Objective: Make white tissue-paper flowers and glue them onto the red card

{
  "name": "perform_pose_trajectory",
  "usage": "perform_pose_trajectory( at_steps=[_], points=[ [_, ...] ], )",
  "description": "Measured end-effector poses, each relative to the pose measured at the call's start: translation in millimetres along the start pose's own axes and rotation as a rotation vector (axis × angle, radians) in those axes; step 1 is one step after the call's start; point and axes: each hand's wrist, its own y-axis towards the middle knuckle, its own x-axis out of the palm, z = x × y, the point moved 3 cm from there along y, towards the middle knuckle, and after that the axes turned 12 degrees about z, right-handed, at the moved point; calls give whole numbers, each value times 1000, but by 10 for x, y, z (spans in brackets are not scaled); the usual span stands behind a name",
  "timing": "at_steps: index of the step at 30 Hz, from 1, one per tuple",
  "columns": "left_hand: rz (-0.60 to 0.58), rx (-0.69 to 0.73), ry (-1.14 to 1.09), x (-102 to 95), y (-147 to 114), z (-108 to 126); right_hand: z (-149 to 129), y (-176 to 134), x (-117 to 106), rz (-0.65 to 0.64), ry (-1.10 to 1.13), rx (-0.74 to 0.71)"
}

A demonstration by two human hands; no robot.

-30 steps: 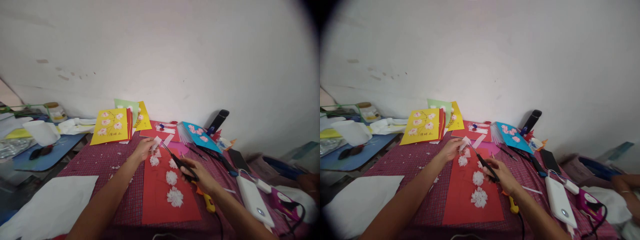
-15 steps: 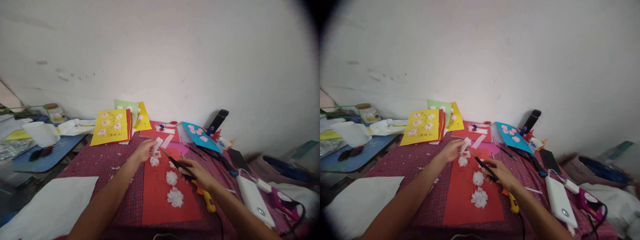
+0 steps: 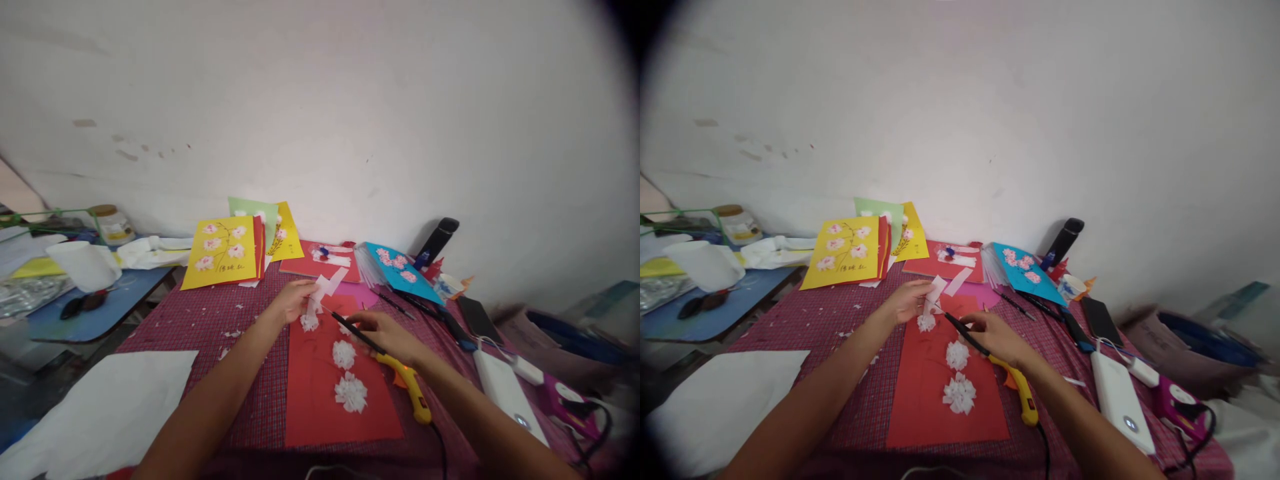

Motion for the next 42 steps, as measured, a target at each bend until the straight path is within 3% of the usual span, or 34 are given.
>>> perform_pose_trajectory(
  at_steps=[12, 28, 42],
  points=[
    [-13, -14, 34, 12, 5, -46, 23, 37, -20, 41, -93, -34],
    [-48, -16, 24, 42, -24, -43, 30, 41, -122, 0, -159, -59],
    [-70, -60, 174, 54, -75, -34, 105, 32, -114, 20, -16, 36]
  ],
)
